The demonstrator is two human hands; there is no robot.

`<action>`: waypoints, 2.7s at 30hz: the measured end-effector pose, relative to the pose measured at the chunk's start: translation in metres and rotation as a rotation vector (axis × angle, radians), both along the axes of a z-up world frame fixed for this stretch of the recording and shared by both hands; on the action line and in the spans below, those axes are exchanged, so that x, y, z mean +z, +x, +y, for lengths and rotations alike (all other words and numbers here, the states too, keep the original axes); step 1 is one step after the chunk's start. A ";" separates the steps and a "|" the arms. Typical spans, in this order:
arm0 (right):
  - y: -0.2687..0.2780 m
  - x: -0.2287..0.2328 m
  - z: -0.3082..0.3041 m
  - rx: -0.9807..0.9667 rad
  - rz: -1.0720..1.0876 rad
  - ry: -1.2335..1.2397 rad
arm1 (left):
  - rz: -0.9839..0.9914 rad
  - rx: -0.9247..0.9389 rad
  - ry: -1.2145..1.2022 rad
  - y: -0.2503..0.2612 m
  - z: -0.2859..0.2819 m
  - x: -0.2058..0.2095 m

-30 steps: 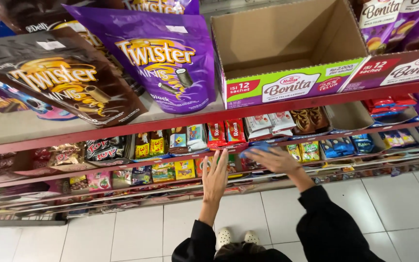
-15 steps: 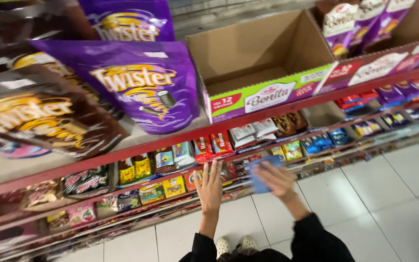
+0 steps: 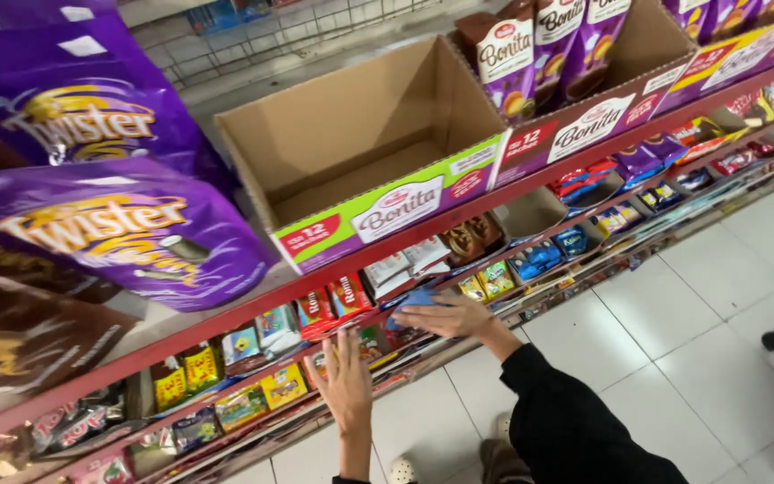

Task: Organizing and cleaning snack items on grocery store shelves.

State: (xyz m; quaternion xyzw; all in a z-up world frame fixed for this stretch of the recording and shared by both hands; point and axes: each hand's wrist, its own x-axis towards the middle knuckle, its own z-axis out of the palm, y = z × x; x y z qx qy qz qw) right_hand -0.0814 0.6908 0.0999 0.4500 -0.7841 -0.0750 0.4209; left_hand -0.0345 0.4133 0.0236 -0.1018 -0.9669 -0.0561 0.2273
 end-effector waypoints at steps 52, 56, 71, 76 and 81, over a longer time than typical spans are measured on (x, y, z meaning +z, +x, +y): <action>0.005 -0.033 0.424 -0.414 -0.200 -0.162 | 0.024 -0.022 0.064 0.024 0.318 0.069; 0.051 0.027 0.405 -0.547 -0.588 -0.487 | -0.047 -0.053 0.300 0.041 0.327 0.078; 0.134 -0.036 0.298 -0.172 -1.940 -1.827 | -0.716 -0.390 1.668 0.073 0.398 0.019; 0.140 -0.064 0.302 -0.183 -1.899 -1.836 | -0.603 -0.349 1.744 0.080 0.391 0.057; 0.141 -0.054 0.303 -0.549 -1.757 -1.500 | -0.482 -0.158 1.764 0.085 0.389 0.070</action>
